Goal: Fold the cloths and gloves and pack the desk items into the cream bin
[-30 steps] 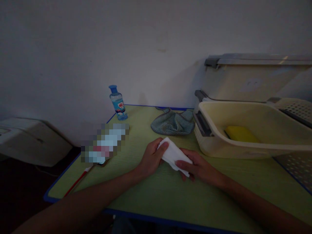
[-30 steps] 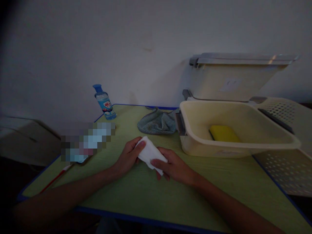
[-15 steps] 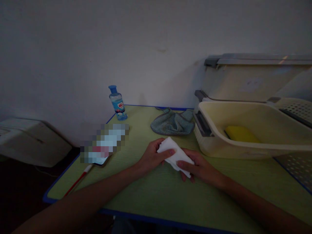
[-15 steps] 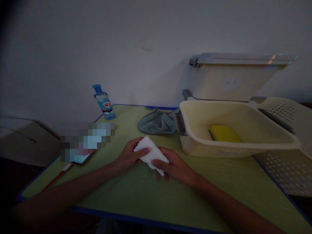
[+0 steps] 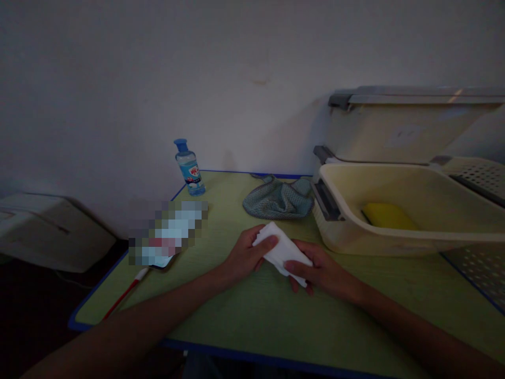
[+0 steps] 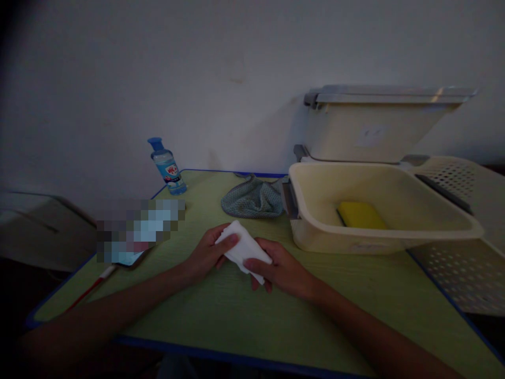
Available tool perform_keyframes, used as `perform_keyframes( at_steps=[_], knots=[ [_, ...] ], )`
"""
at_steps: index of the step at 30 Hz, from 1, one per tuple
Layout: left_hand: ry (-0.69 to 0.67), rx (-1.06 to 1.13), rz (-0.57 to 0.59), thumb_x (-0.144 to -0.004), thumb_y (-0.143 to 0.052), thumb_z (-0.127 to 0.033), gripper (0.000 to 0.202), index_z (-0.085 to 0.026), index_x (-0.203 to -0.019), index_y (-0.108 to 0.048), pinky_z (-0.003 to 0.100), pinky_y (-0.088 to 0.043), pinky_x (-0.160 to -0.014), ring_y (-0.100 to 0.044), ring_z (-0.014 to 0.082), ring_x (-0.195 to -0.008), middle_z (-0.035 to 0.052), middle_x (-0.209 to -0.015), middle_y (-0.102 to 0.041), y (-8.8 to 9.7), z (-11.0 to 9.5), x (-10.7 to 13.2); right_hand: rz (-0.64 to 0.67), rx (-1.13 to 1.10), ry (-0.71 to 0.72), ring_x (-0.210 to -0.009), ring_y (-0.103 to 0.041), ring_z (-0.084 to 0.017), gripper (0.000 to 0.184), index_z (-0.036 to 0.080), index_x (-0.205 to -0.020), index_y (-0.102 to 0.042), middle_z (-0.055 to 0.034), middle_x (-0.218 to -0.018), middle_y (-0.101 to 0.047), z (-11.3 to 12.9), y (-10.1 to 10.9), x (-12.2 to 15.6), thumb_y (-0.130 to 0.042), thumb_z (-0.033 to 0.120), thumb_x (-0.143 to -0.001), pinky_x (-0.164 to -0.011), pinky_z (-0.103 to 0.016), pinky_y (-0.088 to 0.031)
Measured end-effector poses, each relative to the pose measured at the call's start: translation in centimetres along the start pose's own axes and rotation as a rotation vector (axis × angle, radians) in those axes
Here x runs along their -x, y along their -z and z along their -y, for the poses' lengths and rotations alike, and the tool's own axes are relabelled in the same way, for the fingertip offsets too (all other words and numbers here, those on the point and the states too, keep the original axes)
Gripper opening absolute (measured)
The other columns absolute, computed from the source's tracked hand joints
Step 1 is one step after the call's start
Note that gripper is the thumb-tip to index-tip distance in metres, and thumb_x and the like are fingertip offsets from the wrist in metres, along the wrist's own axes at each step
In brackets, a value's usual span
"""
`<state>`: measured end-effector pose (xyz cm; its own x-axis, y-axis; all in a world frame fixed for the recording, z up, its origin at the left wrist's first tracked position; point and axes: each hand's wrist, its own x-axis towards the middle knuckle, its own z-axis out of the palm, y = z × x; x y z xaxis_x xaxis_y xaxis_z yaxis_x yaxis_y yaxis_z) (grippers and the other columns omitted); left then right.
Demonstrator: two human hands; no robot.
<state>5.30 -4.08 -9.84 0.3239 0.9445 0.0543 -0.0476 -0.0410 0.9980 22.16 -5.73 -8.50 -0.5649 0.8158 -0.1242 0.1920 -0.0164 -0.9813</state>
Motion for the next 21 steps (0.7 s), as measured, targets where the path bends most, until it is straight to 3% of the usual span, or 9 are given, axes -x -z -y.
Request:
perform_keyframes(
  at_steps=[12, 21],
  knots=[
    [0.063, 0.029, -0.040, -0.055, -0.070, -0.052, 0.047, -0.012, -0.074, -0.055, 0.015, -0.021, -0.029, -0.030, 0.0007, -0.032, -0.0075, -0.049, -0.045, 0.05, -0.46, -0.10, -0.006, 0.020, -0.007, -0.046, -0.050, -0.008, 0.039, 0.014, -0.092, -0.051, 0.0029, -0.059, -0.053, -0.26, 0.03, 0.05, -0.058, 0.048, -0.072, -0.036, -0.017, -0.038],
    [0.052, 0.055, -0.011, -0.060, -0.065, -0.055, 0.046, -0.012, -0.070, -0.054, 0.015, -0.019, -0.029, -0.029, 0.0013, -0.031, -0.0080, -0.046, -0.042, -0.11, -0.59, 0.07, -0.003, 0.037, 0.017, -0.037, -0.041, -0.004, 0.033, 0.015, -0.090, -0.051, 0.0059, -0.056, -0.048, -0.03, 0.02, 0.26, -0.056, 0.044, -0.075, -0.030, -0.014, -0.031]
  ],
)
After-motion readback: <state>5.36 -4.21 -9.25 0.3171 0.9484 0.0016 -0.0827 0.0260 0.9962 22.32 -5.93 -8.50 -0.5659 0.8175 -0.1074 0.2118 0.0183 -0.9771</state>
